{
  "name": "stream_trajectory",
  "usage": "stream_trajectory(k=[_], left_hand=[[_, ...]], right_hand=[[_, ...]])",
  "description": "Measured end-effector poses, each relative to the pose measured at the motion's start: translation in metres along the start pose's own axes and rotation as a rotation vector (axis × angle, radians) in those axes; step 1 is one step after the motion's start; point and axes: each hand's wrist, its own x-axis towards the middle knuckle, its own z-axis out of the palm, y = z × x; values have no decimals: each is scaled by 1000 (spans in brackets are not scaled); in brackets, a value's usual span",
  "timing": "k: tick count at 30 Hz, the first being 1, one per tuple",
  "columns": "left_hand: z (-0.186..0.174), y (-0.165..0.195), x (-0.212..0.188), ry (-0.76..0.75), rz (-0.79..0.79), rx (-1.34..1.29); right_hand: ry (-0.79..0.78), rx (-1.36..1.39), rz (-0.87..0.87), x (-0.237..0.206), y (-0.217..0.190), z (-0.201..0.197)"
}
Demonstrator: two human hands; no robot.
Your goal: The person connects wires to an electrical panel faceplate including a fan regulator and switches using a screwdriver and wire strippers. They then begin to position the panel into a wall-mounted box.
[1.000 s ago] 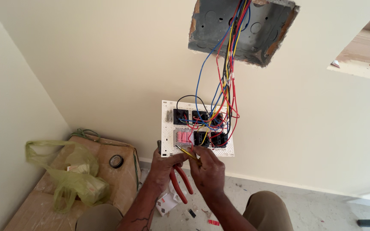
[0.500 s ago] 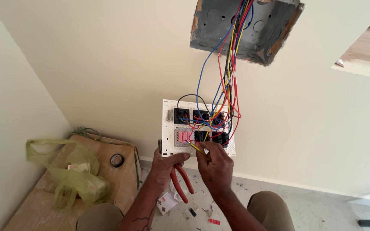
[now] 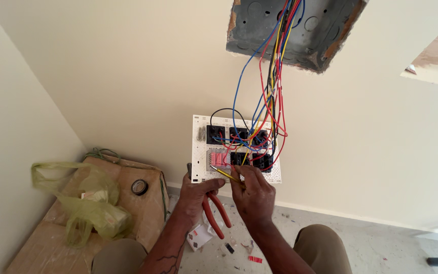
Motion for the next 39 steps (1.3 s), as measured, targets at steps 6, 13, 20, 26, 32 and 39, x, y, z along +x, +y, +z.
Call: stream_trajectory(k=[6,13,20,26,32,39], left_hand=[[-4,-3,1,-11,2,10],[-6,-6,1,-34,18,-24],[-5,-4,-1,-37,20,12],[-3,-2,-1,-37,6,-7],[-1,2,-2,-47,27,0],[0,2,0,-32,31,-7]], right_hand=[[-42,-58,-106,0,6,-4],[-76,-99,-161,1,11,-4],[-74,-173,-221,4,11,-2],[-85,-186,-182,5,6,3],[-73,-208,-154,9,1,5],[-182,-299,-73,15,-8,-2]])
